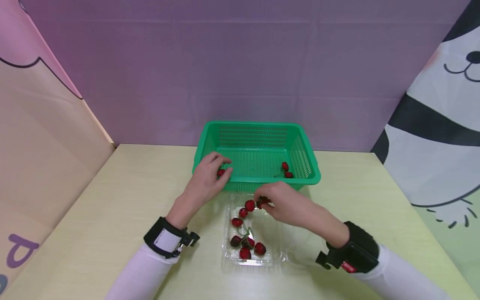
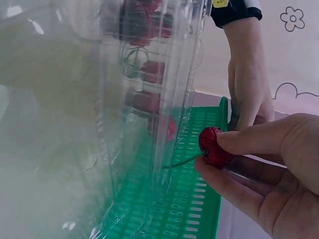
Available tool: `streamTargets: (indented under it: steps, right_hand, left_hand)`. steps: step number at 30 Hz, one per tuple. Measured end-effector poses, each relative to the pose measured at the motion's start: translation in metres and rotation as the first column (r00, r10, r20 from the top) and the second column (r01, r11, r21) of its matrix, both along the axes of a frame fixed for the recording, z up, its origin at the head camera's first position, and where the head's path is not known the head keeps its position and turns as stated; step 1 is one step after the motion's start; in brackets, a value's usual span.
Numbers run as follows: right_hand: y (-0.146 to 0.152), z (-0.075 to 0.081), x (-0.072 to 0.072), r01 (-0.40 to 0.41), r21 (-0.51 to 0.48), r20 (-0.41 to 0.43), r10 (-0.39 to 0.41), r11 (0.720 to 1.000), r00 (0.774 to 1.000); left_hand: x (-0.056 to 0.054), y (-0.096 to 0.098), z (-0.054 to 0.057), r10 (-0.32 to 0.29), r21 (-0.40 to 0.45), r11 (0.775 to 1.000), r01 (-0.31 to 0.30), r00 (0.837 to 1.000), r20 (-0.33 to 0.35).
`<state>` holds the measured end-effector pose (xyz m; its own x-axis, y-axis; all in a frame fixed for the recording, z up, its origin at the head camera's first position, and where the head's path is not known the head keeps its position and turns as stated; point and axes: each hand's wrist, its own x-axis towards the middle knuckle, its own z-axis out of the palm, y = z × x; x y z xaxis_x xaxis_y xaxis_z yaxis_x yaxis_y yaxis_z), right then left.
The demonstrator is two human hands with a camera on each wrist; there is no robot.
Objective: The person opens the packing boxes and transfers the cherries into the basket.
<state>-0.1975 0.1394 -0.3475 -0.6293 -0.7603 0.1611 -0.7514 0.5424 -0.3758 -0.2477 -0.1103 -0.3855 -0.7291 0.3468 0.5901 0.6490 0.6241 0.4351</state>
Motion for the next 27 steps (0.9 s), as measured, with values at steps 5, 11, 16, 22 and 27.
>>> streamTargets:
  steps: [5, 11, 16, 22, 27]
  right_hand:
    - [0.003, 0.002, 0.000, -0.008, -0.023, -0.008, 0.008, 1.000, 1.000]
    - [0.007, 0.006, 0.001, 0.010, -0.041, -0.010, -0.010, 0.999, 1.000]
    - [0.011, 0.009, 0.002, 0.012, -0.062, -0.024, -0.013, 0.998, 1.000]
    - [0.014, 0.012, 0.003, 0.017, -0.097, 0.005, -0.016, 0.995, 1.000]
    - [0.019, 0.016, 0.005, 0.037, -0.129, 0.044, -0.031, 0.991, 0.999]
  left_hand:
    - [-0.001, 0.001, 0.000, -0.012, 0.008, 1.000, 0.012, 1.000, -0.017]
    - [-0.002, 0.001, -0.001, -0.032, 0.021, 0.999, 0.033, 0.998, -0.051]
    - [-0.002, 0.002, 0.000, -0.039, 0.028, 0.999, 0.041, 0.997, -0.073]
    - [-0.001, 0.002, 0.000, -0.038, 0.044, 0.998, 0.044, 0.993, -0.115]
    - [-0.002, 0.002, -0.001, -0.054, 0.060, 0.996, 0.063, 0.990, -0.131]
